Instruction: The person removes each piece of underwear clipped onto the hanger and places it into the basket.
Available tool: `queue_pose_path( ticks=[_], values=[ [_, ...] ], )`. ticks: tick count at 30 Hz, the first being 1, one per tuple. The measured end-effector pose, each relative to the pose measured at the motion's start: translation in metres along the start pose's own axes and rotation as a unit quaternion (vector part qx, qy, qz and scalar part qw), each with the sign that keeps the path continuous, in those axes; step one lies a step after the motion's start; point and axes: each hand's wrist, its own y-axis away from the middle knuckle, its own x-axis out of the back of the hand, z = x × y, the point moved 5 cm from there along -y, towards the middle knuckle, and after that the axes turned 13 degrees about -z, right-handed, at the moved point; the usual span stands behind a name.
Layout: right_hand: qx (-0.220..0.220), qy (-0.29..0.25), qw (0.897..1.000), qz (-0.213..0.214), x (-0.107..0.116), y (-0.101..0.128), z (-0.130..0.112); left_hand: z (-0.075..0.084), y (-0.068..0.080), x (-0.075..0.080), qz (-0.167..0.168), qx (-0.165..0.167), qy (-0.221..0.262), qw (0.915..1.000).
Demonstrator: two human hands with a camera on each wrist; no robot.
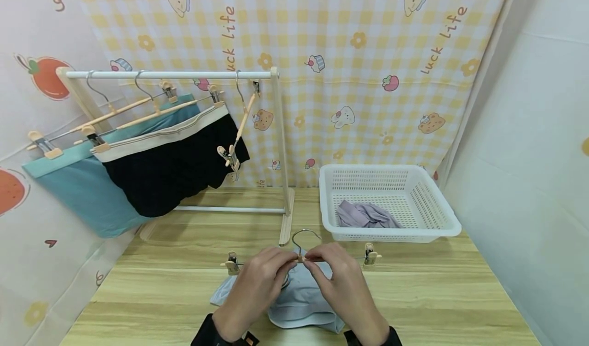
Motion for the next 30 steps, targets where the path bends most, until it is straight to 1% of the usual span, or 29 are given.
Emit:
queue_pose_path(
  ticks=[3,5,7,10,15,18,23,25,30],
  values=[
    [0.005,-0.001,1.000,0.009,0.002,0.000,0.000,-0.002,0.001,0.003,0.009,0.006,-0.004,0.9999],
    [0.010,-0.004,1.000,0.014,0.003,0.000,0.000,-0.004,0.002,0.004,0.010,0.015,-0.005,0.9998],
    [0.016,-0.007,1.000,0.018,0.004,0.000,0.000,-0.007,0.004,0.005,0.020,0.021,-0.012,0.9995],
    [0.016,-0.021,1.000,0.012,0.006,0.000,0.000,-0.013,0.007,0.008,0.034,0.034,-0.017,0.9987],
    [-0.002,-0.047,0.999,-0.018,0.005,0.000,0.001,-0.021,0.011,0.013,0.069,0.055,-0.013,0.9961],
    [-0.002,-0.051,0.998,-0.029,0.003,0.000,0.001,-0.026,0.014,0.015,0.084,0.073,-0.007,0.9937],
    [0.003,-0.052,0.998,-0.045,-0.001,-0.001,0.002,-0.035,0.020,0.019,0.091,0.113,-0.007,0.9894],
    [0.008,-0.045,0.997,-0.054,-0.005,-0.001,0.001,-0.038,0.023,0.020,0.093,0.127,-0.008,0.9875],
    [0.011,-0.019,0.995,-0.096,-0.018,-0.001,0.001,-0.044,0.027,0.023,0.106,0.147,-0.013,0.9834]
  ],
)
